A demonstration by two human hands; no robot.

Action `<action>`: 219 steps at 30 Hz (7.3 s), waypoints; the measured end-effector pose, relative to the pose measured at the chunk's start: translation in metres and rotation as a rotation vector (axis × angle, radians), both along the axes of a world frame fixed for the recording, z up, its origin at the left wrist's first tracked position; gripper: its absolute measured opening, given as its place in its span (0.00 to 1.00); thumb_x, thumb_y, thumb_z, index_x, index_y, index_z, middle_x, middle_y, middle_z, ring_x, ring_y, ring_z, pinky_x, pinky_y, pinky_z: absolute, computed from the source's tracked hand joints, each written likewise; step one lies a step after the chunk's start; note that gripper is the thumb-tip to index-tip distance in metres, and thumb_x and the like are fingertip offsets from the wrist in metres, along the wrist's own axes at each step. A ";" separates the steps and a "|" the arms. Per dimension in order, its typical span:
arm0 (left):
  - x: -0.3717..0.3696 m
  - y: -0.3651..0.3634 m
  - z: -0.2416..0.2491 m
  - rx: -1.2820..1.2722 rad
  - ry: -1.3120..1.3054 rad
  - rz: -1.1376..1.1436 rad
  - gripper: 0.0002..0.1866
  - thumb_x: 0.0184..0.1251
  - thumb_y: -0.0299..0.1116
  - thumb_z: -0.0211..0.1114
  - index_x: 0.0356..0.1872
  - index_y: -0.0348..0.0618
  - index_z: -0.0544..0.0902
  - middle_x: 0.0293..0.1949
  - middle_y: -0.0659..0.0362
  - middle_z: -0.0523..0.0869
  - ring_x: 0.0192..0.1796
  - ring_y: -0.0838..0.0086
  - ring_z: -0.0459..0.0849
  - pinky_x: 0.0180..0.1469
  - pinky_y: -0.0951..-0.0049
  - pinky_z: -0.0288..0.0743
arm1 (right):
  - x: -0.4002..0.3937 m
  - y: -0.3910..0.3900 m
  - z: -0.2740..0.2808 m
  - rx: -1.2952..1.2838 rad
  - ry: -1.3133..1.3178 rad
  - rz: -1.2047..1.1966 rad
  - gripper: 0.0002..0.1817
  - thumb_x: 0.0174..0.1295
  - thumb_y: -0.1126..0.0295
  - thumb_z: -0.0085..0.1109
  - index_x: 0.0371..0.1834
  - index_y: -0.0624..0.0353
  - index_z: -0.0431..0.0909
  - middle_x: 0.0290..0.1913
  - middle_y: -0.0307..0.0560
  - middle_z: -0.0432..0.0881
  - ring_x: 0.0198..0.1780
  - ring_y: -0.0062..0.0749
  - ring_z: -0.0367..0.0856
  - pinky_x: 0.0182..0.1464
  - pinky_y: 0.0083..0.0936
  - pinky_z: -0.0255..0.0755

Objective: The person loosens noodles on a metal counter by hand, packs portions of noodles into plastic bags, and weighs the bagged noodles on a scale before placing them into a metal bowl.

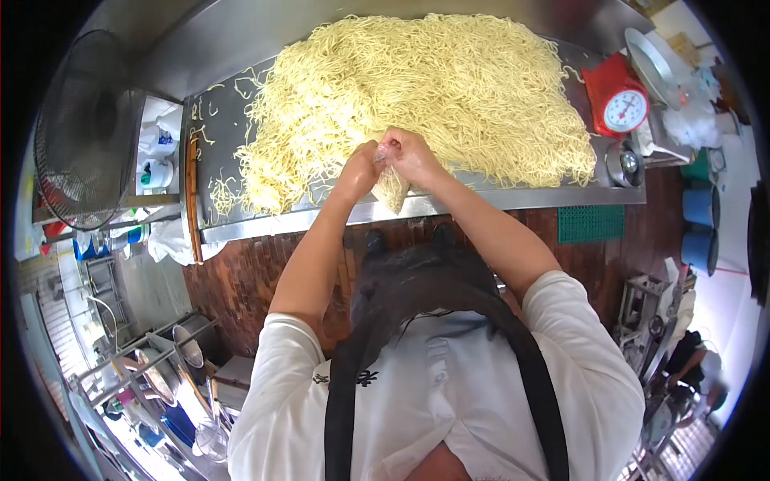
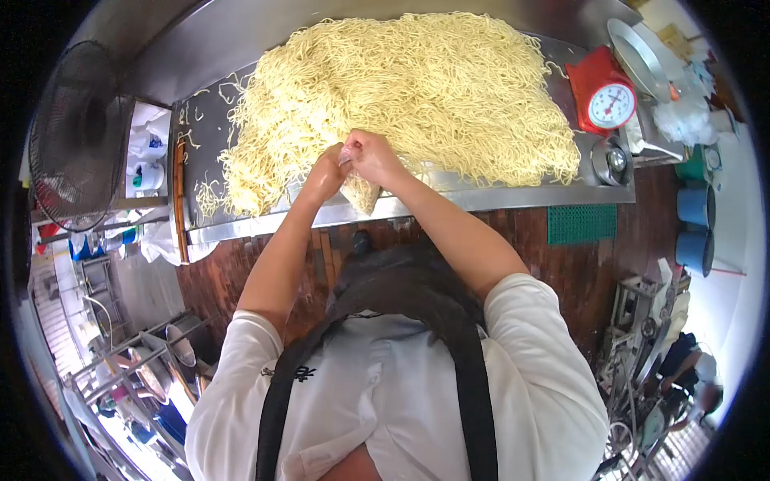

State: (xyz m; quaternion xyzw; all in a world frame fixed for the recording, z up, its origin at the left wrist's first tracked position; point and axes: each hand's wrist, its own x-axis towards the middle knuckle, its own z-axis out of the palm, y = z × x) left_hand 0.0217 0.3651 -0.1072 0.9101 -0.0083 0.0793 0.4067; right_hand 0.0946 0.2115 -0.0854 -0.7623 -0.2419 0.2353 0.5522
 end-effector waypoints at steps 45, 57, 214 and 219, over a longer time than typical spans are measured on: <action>-0.044 -0.038 0.192 -0.410 -0.046 -1.036 0.44 0.54 0.42 0.76 0.72 0.42 0.66 0.72 0.49 0.67 0.75 0.58 0.63 0.75 0.60 0.53 | -0.217 -0.089 0.143 1.121 0.136 -0.637 0.56 0.58 0.41 0.65 0.78 0.57 0.43 0.76 0.48 0.57 0.77 0.40 0.55 0.76 0.42 0.52; -0.079 -0.103 0.229 -0.461 0.159 -1.223 0.49 0.52 0.27 0.74 0.76 0.43 0.57 0.76 0.50 0.60 0.76 0.58 0.60 0.74 0.57 0.58 | -0.242 -0.118 0.142 1.209 0.006 -1.148 0.44 0.66 0.35 0.48 0.75 0.57 0.57 0.72 0.51 0.66 0.71 0.46 0.66 0.73 0.47 0.59; -0.041 0.375 -0.061 -0.001 -0.199 0.547 0.13 0.58 0.19 0.60 0.45 0.39 0.76 0.39 0.46 0.80 0.42 0.45 0.80 0.43 0.55 0.75 | -0.015 0.348 -0.042 -0.873 -0.910 0.456 0.48 0.55 0.58 0.69 0.79 0.43 0.54 0.75 0.62 0.58 0.72 0.69 0.61 0.64 0.36 0.70; -0.055 0.352 -0.051 -0.122 -0.097 0.538 0.10 0.63 0.23 0.62 0.45 0.38 0.76 0.37 0.45 0.81 0.38 0.48 0.82 0.41 0.58 0.76 | 0.040 0.405 -0.052 -0.802 -0.311 0.629 0.40 0.56 0.69 0.63 0.76 0.45 0.61 0.70 0.63 0.66 0.68 0.53 0.69 0.60 0.33 0.73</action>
